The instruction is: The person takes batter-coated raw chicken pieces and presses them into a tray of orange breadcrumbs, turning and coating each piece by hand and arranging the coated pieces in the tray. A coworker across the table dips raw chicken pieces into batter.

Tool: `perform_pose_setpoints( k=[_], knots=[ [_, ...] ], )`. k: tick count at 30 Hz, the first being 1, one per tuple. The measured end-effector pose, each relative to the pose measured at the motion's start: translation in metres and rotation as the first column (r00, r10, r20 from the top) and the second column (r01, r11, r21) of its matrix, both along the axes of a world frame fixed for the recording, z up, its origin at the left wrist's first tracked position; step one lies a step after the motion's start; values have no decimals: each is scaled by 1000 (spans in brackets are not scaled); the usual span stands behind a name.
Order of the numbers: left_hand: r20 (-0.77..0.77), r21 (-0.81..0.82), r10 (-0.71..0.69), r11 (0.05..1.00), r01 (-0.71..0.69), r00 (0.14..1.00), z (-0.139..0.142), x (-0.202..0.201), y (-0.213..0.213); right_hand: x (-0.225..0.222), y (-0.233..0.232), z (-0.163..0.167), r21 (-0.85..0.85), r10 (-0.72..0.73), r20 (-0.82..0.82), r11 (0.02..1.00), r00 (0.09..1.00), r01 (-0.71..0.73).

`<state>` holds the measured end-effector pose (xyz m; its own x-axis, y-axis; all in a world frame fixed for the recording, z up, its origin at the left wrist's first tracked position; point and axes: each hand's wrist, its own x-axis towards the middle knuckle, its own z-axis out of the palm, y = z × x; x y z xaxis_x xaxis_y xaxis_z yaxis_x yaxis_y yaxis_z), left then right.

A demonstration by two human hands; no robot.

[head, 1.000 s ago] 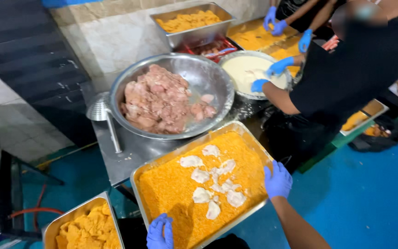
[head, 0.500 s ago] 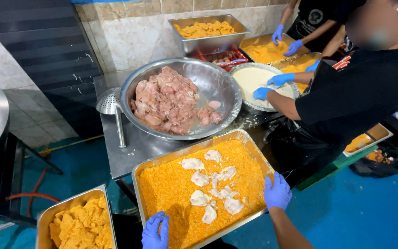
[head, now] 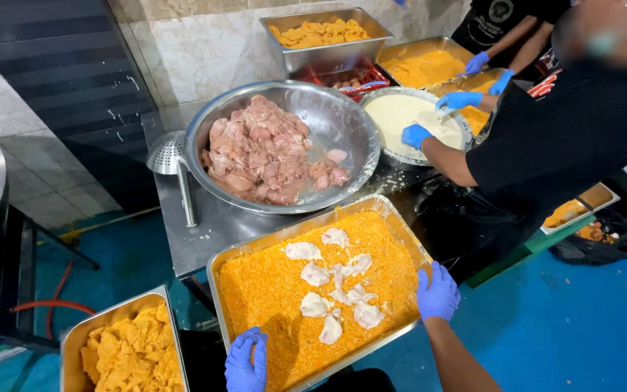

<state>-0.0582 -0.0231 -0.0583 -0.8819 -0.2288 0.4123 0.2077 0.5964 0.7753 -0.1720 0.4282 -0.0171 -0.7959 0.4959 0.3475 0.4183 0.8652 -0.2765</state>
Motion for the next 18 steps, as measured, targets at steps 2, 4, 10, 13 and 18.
perform_pose_setpoints(
  k=[2,4,10,13,18],
  knots=[
    [-27,-14,-13,1000,13,1000,-2,1,0,0,0,0,-1,5,-11,1000,1000,-5],
    [-22,-2,-10,1000,10,1000,-3,0,0,0,1,0,-2,0,-8,1000,1000,0],
    [31,-27,-22,999,23,999,-1,1,-1,1,-1,-1,3,14,-12,1000,1000,-13],
    [-2,-20,-28,999,28,1000,-1,1,-2,1,-2,-1,1,9,-17,1000,1000,-9],
    [-34,12,-31,999,31,999,-4,-3,0,1,-1,1,28,-10,4,1000,1000,10]
  ],
)
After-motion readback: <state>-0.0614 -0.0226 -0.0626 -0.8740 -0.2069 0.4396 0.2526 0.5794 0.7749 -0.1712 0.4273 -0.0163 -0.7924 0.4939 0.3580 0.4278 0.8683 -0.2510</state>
